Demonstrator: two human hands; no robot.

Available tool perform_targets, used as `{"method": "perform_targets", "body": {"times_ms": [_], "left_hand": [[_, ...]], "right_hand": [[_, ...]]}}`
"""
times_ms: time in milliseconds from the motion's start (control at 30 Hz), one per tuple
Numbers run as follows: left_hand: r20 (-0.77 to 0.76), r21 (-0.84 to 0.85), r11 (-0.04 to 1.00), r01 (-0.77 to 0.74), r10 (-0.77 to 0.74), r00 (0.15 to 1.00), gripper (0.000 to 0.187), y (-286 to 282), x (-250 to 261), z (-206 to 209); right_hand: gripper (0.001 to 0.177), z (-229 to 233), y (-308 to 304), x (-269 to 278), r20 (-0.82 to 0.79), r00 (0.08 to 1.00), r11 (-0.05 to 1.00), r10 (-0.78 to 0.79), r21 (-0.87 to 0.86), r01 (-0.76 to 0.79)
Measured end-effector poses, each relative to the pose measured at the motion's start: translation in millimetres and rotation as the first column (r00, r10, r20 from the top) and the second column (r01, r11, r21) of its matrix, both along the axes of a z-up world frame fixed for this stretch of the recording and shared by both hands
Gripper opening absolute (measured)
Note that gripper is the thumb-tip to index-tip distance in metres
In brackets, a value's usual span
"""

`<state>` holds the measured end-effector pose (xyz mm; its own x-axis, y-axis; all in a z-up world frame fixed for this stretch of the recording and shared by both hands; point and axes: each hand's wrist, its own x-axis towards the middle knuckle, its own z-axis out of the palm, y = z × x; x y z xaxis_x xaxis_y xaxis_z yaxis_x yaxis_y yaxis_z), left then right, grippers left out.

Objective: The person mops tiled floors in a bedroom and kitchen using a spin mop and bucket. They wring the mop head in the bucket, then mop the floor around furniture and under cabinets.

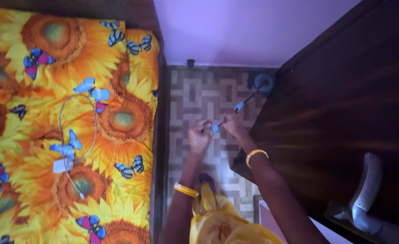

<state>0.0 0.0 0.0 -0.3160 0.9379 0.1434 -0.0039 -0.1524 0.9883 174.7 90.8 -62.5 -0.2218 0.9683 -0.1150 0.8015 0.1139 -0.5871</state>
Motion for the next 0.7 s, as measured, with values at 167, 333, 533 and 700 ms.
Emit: {"method": "perform_targets", "body": {"times_ms": [167, 333, 533, 700], "left_hand": [[0.088, -0.252, 0.964, 0.091, -0.071, 0.994, 0.019, 14, -5, 77], [0.043, -0.241, 0.968, 0.073, -0.064, 0.997, 0.021, -13, -12, 96], [-0.168, -0.129, 0.991, -0.046, 0.024, 0.985, 0.013, -46, -51, 133], [-0.174, -0.117, 0.976, -0.183, 0.161, 0.971, 0.014, -109, -97, 169]], "right_hand": [[0.019, 3, 14, 5, 0.039, 0.999, 0.980, 0.020, 0.198, -0.028], [0.020, 19, -5, -10, -0.073, 0.988, 0.964, 0.134, 0.240, -0.113], [0.031, 37, -19, -57, 0.053, 0.982, 0.976, 0.183, 0.113, -0.188], [0.029, 36, -56, -124, 0.189, 0.936, 0.949, 0.298, 0.046, -0.312]]}}
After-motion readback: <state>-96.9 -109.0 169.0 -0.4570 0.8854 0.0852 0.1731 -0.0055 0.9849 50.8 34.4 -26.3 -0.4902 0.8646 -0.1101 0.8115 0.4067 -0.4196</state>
